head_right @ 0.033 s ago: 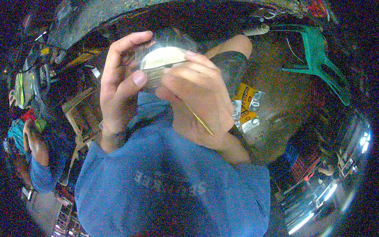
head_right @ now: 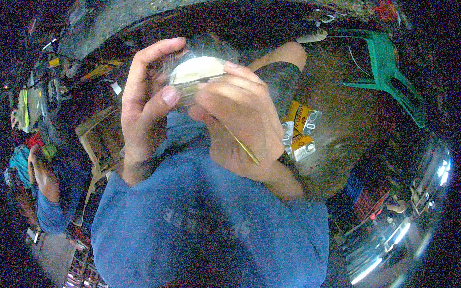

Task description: The person holds a shoe sole and uses a thin stick to apply a white substance into the tread grooves. They then wrap the sole in plastic wrap and use a metal tool to press and smooth the material into the grooves.

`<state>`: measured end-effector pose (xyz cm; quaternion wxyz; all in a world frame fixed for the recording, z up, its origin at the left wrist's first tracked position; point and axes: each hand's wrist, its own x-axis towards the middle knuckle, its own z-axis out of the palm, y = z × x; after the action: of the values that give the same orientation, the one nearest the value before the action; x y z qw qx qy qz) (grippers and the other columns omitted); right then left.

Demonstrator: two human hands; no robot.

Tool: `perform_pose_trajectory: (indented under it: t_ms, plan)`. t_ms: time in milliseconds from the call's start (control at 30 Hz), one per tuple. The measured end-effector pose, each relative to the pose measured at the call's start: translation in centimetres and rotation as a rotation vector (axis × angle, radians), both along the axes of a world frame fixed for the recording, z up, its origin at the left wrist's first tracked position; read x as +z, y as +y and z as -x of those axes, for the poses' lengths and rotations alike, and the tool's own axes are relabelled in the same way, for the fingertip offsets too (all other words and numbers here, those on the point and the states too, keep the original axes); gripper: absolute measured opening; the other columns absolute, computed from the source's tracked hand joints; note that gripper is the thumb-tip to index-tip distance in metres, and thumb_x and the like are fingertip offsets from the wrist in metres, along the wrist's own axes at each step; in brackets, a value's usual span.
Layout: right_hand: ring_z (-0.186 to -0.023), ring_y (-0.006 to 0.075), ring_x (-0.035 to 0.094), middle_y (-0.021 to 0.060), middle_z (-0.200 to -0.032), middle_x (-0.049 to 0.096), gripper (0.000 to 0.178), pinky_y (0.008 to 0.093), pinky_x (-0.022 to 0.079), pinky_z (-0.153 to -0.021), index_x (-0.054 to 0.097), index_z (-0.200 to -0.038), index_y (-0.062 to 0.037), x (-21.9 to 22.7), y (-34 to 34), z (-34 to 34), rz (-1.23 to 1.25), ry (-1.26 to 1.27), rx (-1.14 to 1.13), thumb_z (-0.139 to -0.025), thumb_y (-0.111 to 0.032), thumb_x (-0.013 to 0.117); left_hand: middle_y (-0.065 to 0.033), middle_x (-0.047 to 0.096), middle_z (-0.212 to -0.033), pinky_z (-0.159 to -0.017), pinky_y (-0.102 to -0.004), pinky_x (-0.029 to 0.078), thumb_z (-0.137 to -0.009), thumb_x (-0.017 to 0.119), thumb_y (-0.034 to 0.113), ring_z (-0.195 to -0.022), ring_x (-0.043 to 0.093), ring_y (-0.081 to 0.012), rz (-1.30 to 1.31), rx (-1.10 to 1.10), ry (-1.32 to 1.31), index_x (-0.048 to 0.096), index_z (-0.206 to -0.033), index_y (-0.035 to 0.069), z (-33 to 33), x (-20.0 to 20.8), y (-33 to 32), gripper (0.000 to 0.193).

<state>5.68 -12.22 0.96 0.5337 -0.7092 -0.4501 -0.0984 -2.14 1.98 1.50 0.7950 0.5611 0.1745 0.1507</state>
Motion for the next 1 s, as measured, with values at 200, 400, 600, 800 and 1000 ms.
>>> perform_pose_trajectory:
  t_ms: [200, 400, 600, 800, 1000]
  plan:
    - [-0.087, 0.0262, 0.068, 0.0093, -0.089, 0.070, 0.023, 0.0481, 0.055, -0.092, 0.071, -0.092, -0.0037, 0.3, 0.4, 0.4, -0.021, 0.032, -0.051, -0.071, -0.003, 0.079, -0.0133, 0.052, -0.138, -0.109, -0.0333, 0.042, -0.091, 0.060, 0.000, -0.127, 0.053, -0.0199, 0.020, -0.070, 0.027, 0.045, -0.140, -0.001, 0.0, 0.3, 0.3, 0.051]
    - [-0.089, 0.0261, 0.070, 0.0126, -0.094, 0.071, 0.013, 0.0492, 0.054, -0.095, 0.067, -0.099, -0.0017, 0.2, 0.1, 0.2, 0.020, -0.007, -0.089, -0.087, -0.006, 0.068, -0.0140, 0.055, -0.133, -0.103, -0.0330, 0.047, -0.088, 0.066, 0.004, -0.121, 0.057, -0.0209, 0.030, 0.041, 0.026, 0.040, -0.145, 0.001, 0.2, 0.2, -0.1, 0.062]
    - [-0.086, 0.0266, 0.068, 0.0104, -0.090, 0.070, 0.019, 0.0488, 0.055, -0.092, 0.070, -0.092, -0.0031, 0.4, 0.1, -0.2, 0.026, -0.010, -0.056, -0.074, -0.005, 0.073, -0.0135, 0.054, -0.127, -0.103, -0.0297, 0.049, -0.091, 0.059, -0.007, -0.117, 0.057, -0.0172, 0.003, 0.008, -0.033, 0.036, -0.146, 0.001, 0.1, 0.1, 0.2, 0.060]
    - [-0.089, 0.0281, 0.069, 0.0144, -0.095, 0.071, 0.011, 0.0520, 0.055, -0.093, 0.064, -0.101, 0.0003, 0.8, -0.2, -0.2, 0.105, -0.044, -0.012, -0.091, -0.006, 0.066, -0.0135, 0.053, -0.127, -0.103, -0.0301, 0.048, -0.091, 0.059, -0.007, -0.118, 0.057, -0.0174, 0.003, 0.007, -0.022, 0.037, -0.146, 0.001, 0.0, 0.1, 0.1, 0.059]
    - [-0.085, 0.0298, 0.069, 0.0129, -0.090, 0.071, 0.016, 0.0520, 0.056, -0.091, 0.070, -0.092, 0.0000, -0.4, 0.1, 0.0, -0.102, 0.083, -0.099, -0.076, 0.000, 0.075, -0.0155, 0.053, -0.132, -0.104, -0.0312, 0.048, -0.090, 0.059, -0.008, -0.122, 0.056, -0.0191, -0.035, -0.037, -0.028, 0.036, -0.146, 0.000, -0.1, 0.0, 0.5, 0.061]
